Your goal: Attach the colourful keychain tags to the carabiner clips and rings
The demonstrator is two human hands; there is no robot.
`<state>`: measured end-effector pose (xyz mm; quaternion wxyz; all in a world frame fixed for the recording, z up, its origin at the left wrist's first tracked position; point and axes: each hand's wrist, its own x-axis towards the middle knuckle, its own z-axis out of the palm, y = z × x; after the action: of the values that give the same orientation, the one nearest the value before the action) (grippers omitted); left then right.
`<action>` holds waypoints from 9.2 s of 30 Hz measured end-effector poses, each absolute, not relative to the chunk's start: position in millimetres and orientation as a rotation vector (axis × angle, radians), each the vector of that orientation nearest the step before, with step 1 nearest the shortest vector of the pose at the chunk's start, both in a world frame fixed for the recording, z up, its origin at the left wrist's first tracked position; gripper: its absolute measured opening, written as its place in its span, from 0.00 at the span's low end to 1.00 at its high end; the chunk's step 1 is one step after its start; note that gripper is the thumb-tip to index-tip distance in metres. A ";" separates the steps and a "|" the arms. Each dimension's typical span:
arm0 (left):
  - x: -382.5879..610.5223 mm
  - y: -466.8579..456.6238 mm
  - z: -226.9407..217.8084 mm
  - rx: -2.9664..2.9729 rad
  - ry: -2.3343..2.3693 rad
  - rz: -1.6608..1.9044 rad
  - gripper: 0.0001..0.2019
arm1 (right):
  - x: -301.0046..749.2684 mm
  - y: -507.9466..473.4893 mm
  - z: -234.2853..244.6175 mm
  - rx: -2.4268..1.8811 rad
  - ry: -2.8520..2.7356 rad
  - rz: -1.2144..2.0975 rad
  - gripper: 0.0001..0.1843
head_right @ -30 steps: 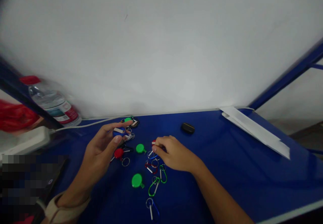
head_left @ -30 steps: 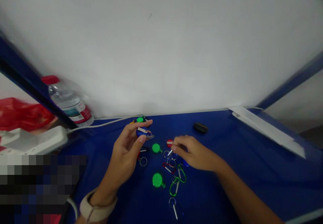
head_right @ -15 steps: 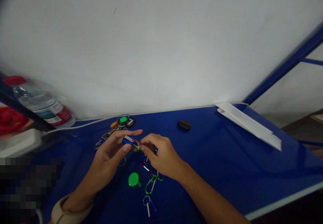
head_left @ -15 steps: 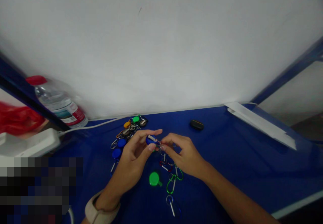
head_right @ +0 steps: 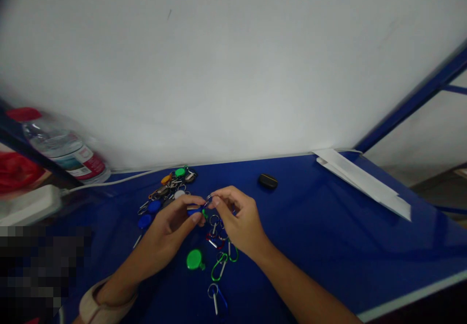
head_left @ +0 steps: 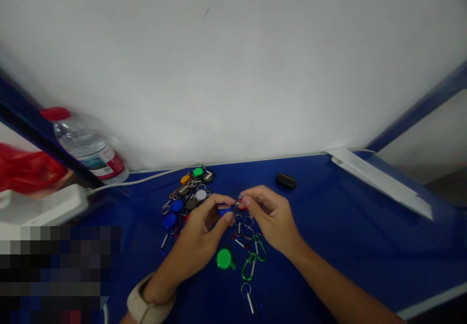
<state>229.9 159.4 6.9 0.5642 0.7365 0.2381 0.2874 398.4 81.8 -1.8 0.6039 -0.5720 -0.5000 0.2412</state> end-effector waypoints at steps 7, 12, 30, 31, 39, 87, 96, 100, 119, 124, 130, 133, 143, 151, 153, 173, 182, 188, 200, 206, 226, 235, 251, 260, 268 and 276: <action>230.8 157.7 3.2 2.010 0.680 0.702 0.05 | 398.7 83.0 -11.1 -1.463 -1.601 0.106 0.08; 230.6 159.1 4.8 2.093 0.665 0.768 0.04 | 398.6 79.8 -5.8 -1.673 -1.924 -0.178 0.15; 231.2 156.2 2.3 2.243 0.578 0.835 0.05 | 399.3 84.7 1.7 -1.761 -1.304 0.577 0.30; 230.2 156.2 1.1 2.268 0.560 0.796 0.06 | 402.4 86.2 2.3 -1.713 -1.161 0.726 0.31; 226.0 153.4 -2.0 2.388 0.427 0.453 0.04 | 428.3 84.7 11.3 -1.862 -1.538 0.585 0.21; 221.4 160.5 14.9 2.525 0.366 1.029 0.09 | 385.2 85.0 17.8 -1.388 -1.307 1.038 0.35; 218.4 169.8 14.5 2.344 0.418 0.830 0.06 | 402.5 80.0 22.6 -1.385 -1.435 1.096 0.19; 216.0 168.9 23.9 2.136 0.389 0.713 0.07 | 414.3 76.4 30.6 -1.473 -1.662 0.762 0.12; 214.6 164.4 28.2 2.031 0.453 0.567 0.07 | 398.4 70.5 19.9 -1.449 -1.873 0.480 0.16; 216.0 166.1 26.4 2.011 0.449 0.565 0.07 | 399.8 72.3 21.0 -1.442 -1.786 0.520 0.17; 224.7 165.6 11.9 2.070 0.555 0.647 0.09 | 393.6 72.4 19.3 -1.445 -1.668 0.505 0.18; 224.7 165.3 9.9 2.169 0.598 0.699 0.06 | 389.6 71.8 14.5 -1.451 -1.705 0.420 0.17; 223.0 163.7 10.0 2.214 0.670 0.789 0.02 | 378.0 72.6 9.7 -1.504 -1.485 0.473 0.19; 223.4 162.6 3.9 2.310 0.542 0.793 0.06 | 378.3 72.2 -2.4 -1.476 -1.571 0.205 0.15; 223.0 161.3 6.6 2.312 0.517 0.788 0.07 | 377.8 71.7 -1.9 -1.460 -1.608 0.120 0.14; 222.3 165.7 17.2 1.989 0.405 0.556 0.08 | 380.4 72.8 -6.1 -1.505 -1.705 -0.036 0.18; 216.5 166.5 22.6 1.850 0.262 0.676 0.05 | 382.2 75.2 2.4 -1.552 -1.418 0.626 0.23; 215.0 171.3 24.6 1.907 0.344 0.753 0.06 | 370.5 71.7 -4.0 -1.477 -1.385 1.047 0.25; 218.7 170.5 5.6 2.445 0.534 0.399 0.11 | 406.4 92.1 2.9 -1.076 -0.719 1.074 0.23; 238.2 142.8 -0.9 1.929 0.563 0.526 0.22 | 385.0 87.1 10.0 -0.919 -0.651 1.083 0.21; 240.7 151.6 6.0 1.271 0.427 0.433 0.20 | 379.1 84.1 -13.7 -1.285 -0.997 0.876 0.28; 238.8 151.3 3.8 0.998 0.374 0.397 0.19 | 377.3 77.8 -25.4 -1.197 -1.137 0.806 0.26; 207.9 169.1 39.5 1.810 0.529 0.508 0.13 | 403.5 81.1 -1.7 -1.635 -2.155 0.013 0.22; 212.0 169.3 14.4 2.423 0.591 0.369 0.13 | 417.9 73.5 8.0 -1.748 -2.183 0.328 0.19; 244.7 214.3 -3.7 2.842 1.193 0.624 0.15 | 415.8 78.4 -2.4 -1.741 -2.122 0.199 0.15; 271.5 250.8 0.7 2.954 1.322 0.365 0.12 | 416.1 84.1 -7.5 -1.709 -2.132 0.133 0.12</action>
<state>271.5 250.8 0.7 -0.0577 0.9055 0.4052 0.1118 416.1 84.1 -7.5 0.2016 -0.6121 -0.7632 0.0477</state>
